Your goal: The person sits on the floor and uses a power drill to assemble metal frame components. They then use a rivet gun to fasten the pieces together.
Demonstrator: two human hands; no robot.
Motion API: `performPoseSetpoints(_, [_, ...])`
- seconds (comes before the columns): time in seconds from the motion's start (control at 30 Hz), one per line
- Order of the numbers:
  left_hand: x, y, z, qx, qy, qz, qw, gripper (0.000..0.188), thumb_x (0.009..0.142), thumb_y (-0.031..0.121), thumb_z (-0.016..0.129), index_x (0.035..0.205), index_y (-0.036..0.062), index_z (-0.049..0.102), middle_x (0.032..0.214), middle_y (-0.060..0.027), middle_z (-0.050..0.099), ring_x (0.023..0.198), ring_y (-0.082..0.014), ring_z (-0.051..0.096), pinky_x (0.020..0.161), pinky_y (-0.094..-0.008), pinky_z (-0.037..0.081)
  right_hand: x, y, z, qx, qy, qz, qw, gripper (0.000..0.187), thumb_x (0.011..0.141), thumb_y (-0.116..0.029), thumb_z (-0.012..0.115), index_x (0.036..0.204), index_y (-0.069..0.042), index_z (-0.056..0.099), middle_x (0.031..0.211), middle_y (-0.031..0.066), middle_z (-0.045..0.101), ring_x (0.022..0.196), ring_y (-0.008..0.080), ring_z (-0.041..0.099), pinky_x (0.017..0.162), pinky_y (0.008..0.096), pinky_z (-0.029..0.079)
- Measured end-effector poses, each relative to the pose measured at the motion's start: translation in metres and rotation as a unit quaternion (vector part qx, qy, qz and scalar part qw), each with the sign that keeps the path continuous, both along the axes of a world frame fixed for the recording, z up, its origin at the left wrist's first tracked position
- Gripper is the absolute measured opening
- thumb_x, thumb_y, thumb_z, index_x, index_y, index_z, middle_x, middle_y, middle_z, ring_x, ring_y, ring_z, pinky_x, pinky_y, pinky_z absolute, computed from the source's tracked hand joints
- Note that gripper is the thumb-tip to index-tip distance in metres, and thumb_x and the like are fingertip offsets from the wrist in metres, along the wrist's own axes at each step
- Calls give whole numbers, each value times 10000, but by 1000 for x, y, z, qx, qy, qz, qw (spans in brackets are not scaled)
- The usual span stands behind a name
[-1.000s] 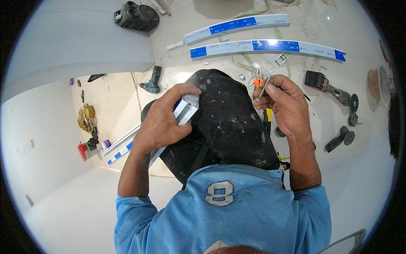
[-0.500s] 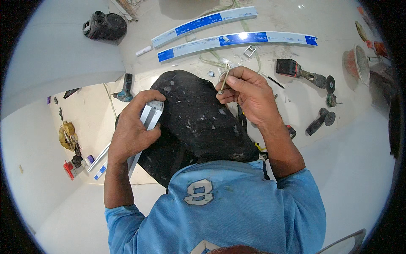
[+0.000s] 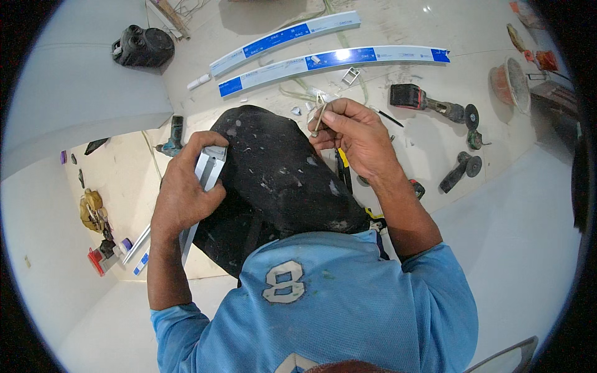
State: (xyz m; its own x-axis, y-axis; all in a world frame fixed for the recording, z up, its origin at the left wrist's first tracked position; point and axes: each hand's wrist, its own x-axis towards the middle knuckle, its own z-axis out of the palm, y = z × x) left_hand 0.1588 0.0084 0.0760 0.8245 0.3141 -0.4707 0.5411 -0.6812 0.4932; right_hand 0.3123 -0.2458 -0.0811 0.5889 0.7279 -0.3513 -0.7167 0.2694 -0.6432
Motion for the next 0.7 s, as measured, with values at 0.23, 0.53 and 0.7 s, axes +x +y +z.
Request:
performPoseSetpoints(0.23, [0, -2, 1, 19, -3, -6, 1000, 699, 663, 21, 656, 1348, 155, 622, 1346, -164, 715, 1267, -388, 694, 1160, -524, 499, -1, 0, 2, -20, 1, -2, 1000, 147, 1097, -119, 627, 1131, -11, 721, 1061, 137, 779, 862, 201, 795, 775, 332, 684])
performPoseSetpoints(0.53, [-1, -3, -1, 31, 6, 0, 1000, 734, 651, 32, 665, 1372, 166, 627, 1381, -163, 708, 1289, -391, 687, 1189, -565, 488, -4, 0, 2, -21, 8, -4, 1000, 165, 1102, -120, 624, 1153, 7, 717, 1052, 146, 781, 864, 203, 796, 779, 337, 685])
performPoseSetpoints(0.7, [0, -4, -1, 27, 3, 2, 1000, 720, 669, 27, 672, 1373, 167, 629, 1383, -165, 710, 1292, -390, 687, 1182, -552, 492, -5, 0, 1, -24, 5, -5, 1000, 176, 1102, -116, 621, 1170, 18, 712, 1052, 155, 779, 861, 206, 794, 785, 337, 683])
